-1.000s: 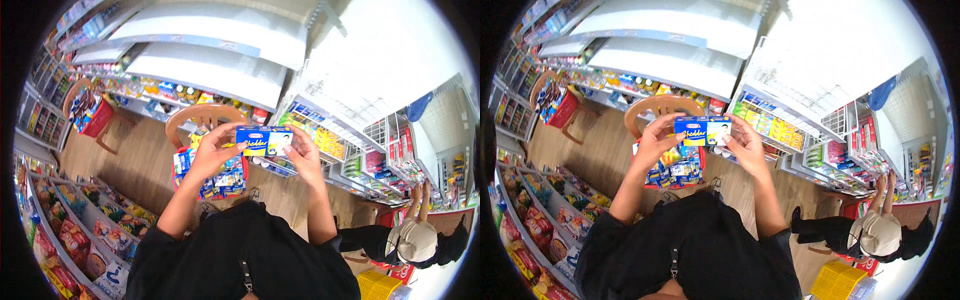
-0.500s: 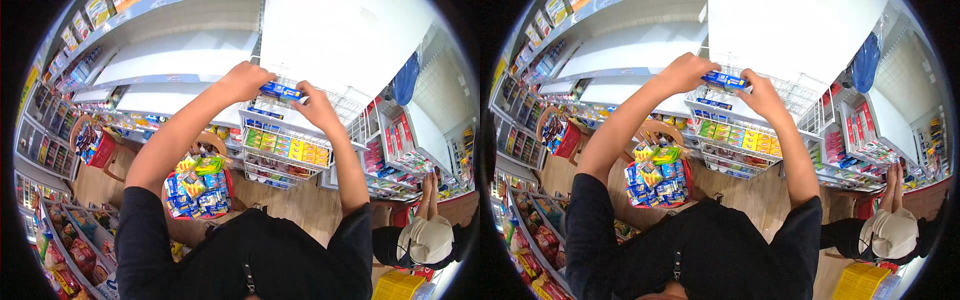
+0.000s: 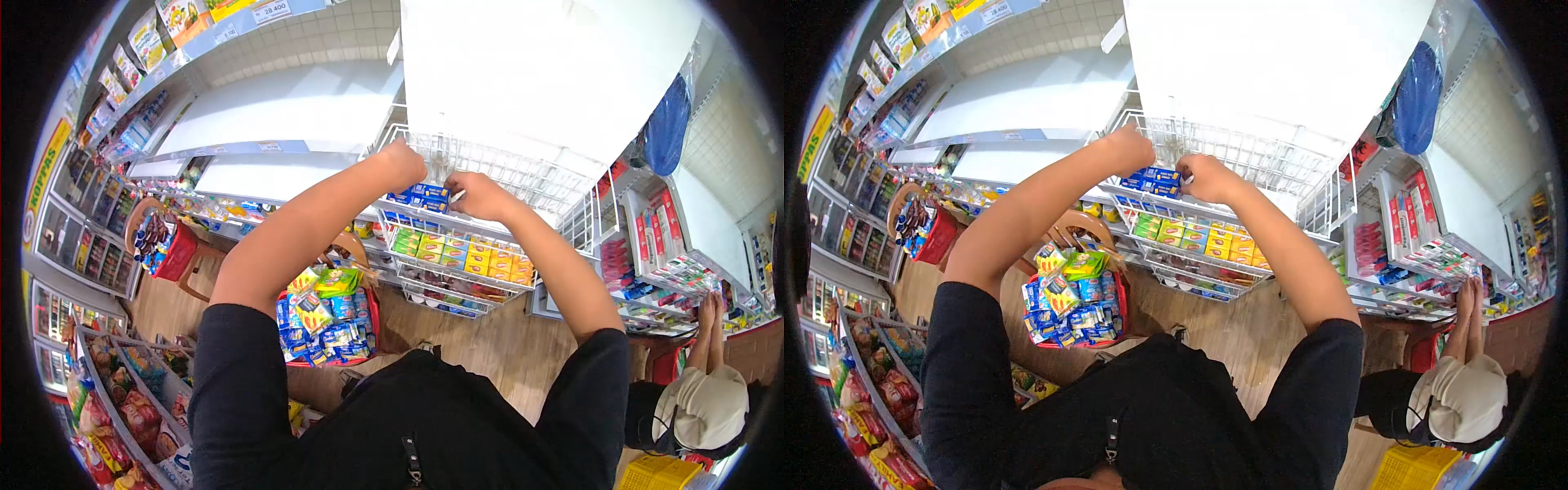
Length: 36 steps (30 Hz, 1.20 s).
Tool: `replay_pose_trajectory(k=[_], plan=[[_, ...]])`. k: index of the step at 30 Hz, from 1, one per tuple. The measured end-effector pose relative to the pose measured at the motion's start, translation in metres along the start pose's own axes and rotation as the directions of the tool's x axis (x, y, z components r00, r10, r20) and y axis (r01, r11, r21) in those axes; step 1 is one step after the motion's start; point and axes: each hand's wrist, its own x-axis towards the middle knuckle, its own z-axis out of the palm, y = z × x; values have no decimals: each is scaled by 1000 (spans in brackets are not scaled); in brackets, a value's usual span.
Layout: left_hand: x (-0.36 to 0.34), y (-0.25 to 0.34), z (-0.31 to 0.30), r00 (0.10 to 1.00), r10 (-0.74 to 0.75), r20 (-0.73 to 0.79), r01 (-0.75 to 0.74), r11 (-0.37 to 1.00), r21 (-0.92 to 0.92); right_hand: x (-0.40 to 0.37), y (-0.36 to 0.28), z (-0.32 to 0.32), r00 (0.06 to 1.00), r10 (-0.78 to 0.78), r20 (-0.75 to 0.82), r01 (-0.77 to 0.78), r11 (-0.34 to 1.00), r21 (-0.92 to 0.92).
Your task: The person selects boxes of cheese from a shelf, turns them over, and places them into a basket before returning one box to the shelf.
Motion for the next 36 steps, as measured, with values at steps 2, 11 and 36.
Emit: replay_pose_trajectory(k=[2,11,36], plan=[[4,1,5,1000,-2,20,2,1000,-19,2,4,5,998,28,50,-29,999,34],[2,3,1,997,0,75,5,998,-70,6,8,2,911,234,339,-321,919,228],[-378,166,327,76,-812,579,-324,-569,-756,-57,-209,177,990,6,-143,133,340,931]])
